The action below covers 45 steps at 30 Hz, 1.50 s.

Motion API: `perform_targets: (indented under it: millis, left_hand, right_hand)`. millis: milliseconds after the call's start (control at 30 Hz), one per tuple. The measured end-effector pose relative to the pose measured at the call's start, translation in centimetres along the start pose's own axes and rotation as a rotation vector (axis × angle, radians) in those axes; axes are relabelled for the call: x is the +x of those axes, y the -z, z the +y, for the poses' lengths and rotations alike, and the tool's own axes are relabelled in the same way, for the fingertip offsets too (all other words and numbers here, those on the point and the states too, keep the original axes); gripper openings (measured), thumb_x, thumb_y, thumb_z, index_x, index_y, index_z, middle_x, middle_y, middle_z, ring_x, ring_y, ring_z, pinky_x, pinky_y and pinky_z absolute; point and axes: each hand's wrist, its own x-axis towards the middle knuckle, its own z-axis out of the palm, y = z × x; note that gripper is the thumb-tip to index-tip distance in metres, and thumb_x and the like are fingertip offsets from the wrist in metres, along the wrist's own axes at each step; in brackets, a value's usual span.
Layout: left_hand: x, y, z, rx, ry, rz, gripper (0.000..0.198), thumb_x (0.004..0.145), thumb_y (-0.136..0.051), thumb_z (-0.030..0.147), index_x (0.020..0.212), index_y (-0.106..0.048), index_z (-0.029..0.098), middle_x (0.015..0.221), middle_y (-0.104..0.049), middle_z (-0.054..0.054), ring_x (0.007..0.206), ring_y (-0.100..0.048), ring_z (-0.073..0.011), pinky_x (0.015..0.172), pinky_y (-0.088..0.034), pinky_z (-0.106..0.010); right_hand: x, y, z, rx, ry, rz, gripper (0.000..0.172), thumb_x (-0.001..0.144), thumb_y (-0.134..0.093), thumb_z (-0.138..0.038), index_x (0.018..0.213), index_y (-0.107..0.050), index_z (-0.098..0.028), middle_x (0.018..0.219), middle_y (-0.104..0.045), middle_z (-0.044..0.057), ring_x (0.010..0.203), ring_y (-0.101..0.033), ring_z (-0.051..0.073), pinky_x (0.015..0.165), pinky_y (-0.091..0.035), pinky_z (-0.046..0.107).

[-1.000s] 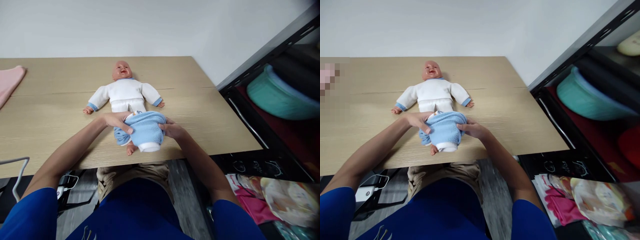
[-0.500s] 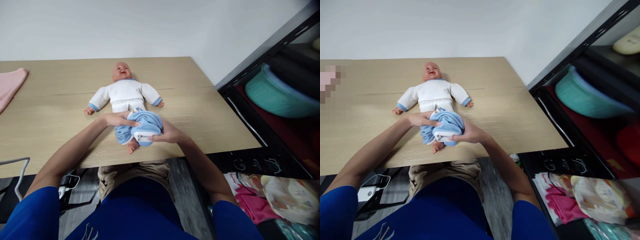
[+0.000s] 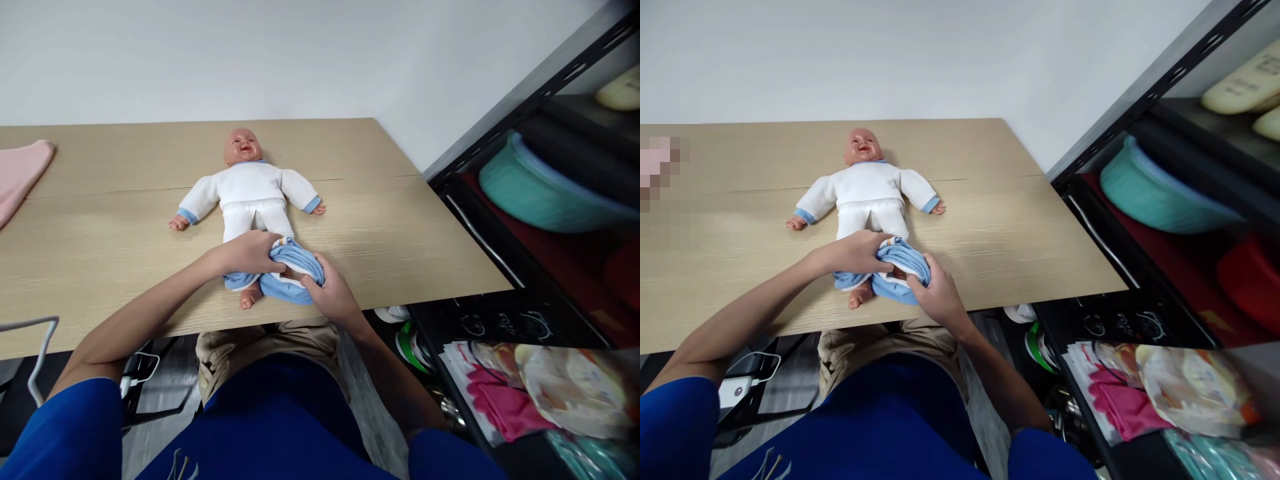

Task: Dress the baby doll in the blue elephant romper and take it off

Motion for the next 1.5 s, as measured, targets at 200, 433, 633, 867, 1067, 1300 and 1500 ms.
perform_targets:
  millis: [200,433,633,867,1067,1300,1500]
  left_hand:
    - [-0.2,-0.8,-0.1,0.273,0.059,-0.068,0.039,0.083,-0.083,0.042,0.111,-0.064,0.021,0.098,-0.076,-0.012,0.097,-0.073,-0.0348,0.079,-0.05,-0.039]
    - [0.1,-1.2,-1.1,0.074,0.045,-0.074,0.051,0.082,-0.079,0.036,0.123,-0.053,0.02,0.105,-0.074,-0.009,0.093,-0.072,-0.0295,0.077,-0.051,-0.037]
    - [0.8,-1.6,-2.2,-0.298,-0.083,0.058,0.058,0.082,-0.076,0.041,0.129,-0.051,0.02,0.128,-0.07,-0.013,0.113,-0.072,-0.0298,0.095,-0.057,-0.041]
    - [0.9,-0.5,-2.7,-0.224,-0.157,0.084,0.052,0.087,-0.078,0.039,0.13,-0.057,0.02,0.115,-0.073,-0.006,0.104,-0.071,-0.0268,0.09,-0.054,-0.039]
    - [0.4,0.0,-2.0,-0.036,-0.131,0.046,0.05,0.085,-0.077,0.033,0.129,-0.057,0.021,0.111,-0.073,-0.009,0.101,-0.071,-0.0301,0.084,-0.049,-0.039]
    - [-0.2,-0.6,-0.4,0.191,-0.067,0.082,0.053,0.089,-0.079,0.037,0.133,-0.056,0.017,0.112,-0.074,-0.016,0.102,-0.071,-0.0362,0.08,-0.045,-0.041]
    - [-0.3,0.1,-0.5,-0.049,-0.118,0.087,0.051,0.088,-0.082,0.039,0.129,-0.057,0.019,0.103,-0.072,-0.007,0.088,-0.07,-0.0276,0.077,-0.045,-0.036]
  right_hand:
    - [0.3,-1.0,1.4,-0.22,0.045,0.058,0.024,0.097,-0.069,-0.042,0.116,-0.072,-0.027,0.104,-0.079,0.011,0.103,-0.074,0.037,0.104,-0.06,0.054]
    - [1.0,-0.6,3.3,0.004,-0.02,0.003,0.039,0.097,-0.07,-0.042,0.134,-0.071,-0.029,0.132,-0.08,0.01,0.131,-0.071,0.036,0.12,-0.056,0.053]
    - [1.5,-0.9,3.5,0.323,-0.01,-0.018,0.035,0.099,-0.061,-0.041,0.131,-0.061,-0.027,0.131,-0.078,0.007,0.122,-0.073,0.028,0.111,-0.059,0.043]
    - [2.2,-0.5,3.6,0.455,0.008,-0.078,0.051,0.092,-0.071,-0.042,0.135,-0.046,-0.032,0.116,-0.074,0.002,0.097,-0.072,0.022,0.086,-0.059,0.034]
    - [2.1,0.1,2.8,0.35,0.116,-0.117,0.044,0.096,-0.075,-0.037,0.132,-0.05,-0.029,0.124,-0.072,0.004,0.116,-0.071,0.023,0.107,-0.058,0.038]
    - [2.1,1.4,2.6,0.22,0.078,-0.218,0.047,0.098,-0.077,-0.037,0.137,-0.051,-0.028,0.135,-0.072,0.007,0.124,-0.072,0.026,0.117,-0.056,0.044]
    - [2.4,2.4,2.2,0.324,0.085,-0.335,0.067,0.096,-0.088,-0.051,0.14,-0.042,-0.031,0.129,-0.075,0.006,0.112,-0.077,0.024,0.099,-0.064,0.038]
